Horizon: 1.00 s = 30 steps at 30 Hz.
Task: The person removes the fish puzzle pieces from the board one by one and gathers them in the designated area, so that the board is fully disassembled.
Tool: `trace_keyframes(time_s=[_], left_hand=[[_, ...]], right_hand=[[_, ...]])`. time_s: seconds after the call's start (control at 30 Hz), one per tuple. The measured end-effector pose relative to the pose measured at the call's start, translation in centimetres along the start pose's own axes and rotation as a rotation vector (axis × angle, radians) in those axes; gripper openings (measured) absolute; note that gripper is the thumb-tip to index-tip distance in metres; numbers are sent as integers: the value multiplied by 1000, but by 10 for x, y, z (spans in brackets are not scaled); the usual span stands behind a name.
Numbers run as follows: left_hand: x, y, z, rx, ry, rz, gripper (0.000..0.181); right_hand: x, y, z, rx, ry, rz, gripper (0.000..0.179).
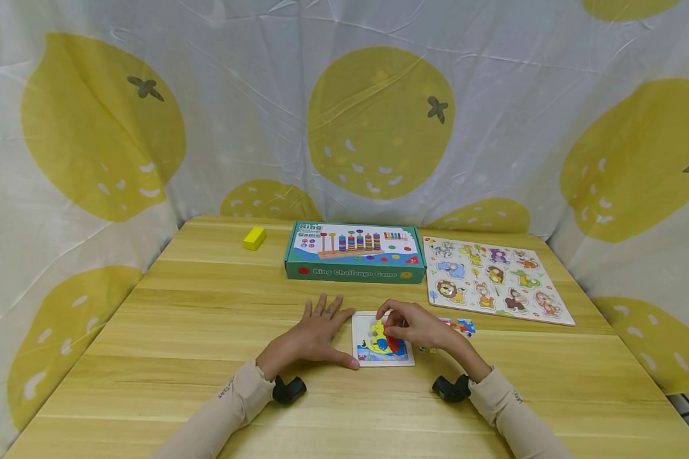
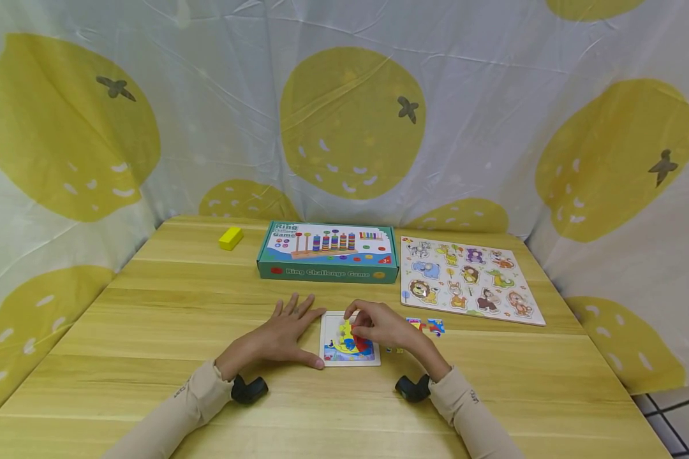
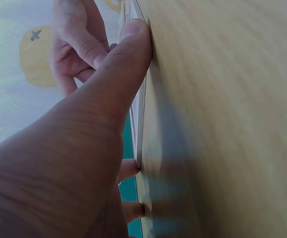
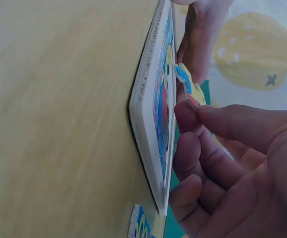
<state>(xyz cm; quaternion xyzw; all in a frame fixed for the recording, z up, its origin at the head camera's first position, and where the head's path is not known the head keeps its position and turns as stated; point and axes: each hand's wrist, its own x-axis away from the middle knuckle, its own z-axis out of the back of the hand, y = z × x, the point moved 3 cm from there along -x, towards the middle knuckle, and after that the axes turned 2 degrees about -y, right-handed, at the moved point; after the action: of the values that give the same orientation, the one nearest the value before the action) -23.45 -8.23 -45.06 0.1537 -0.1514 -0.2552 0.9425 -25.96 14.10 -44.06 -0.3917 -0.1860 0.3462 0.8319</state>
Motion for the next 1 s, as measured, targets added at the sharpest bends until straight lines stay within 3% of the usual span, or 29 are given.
trace_keyframes(time_s=[0.77,1.0], left_hand=[[-1,0,0,-1,-13,-2,108],[-1,-1,0,3,-4,-12,107]], right_hand=[[4,-1,3,-108,-17,-28,22],[11,3,6,-79,4,-40,21]])
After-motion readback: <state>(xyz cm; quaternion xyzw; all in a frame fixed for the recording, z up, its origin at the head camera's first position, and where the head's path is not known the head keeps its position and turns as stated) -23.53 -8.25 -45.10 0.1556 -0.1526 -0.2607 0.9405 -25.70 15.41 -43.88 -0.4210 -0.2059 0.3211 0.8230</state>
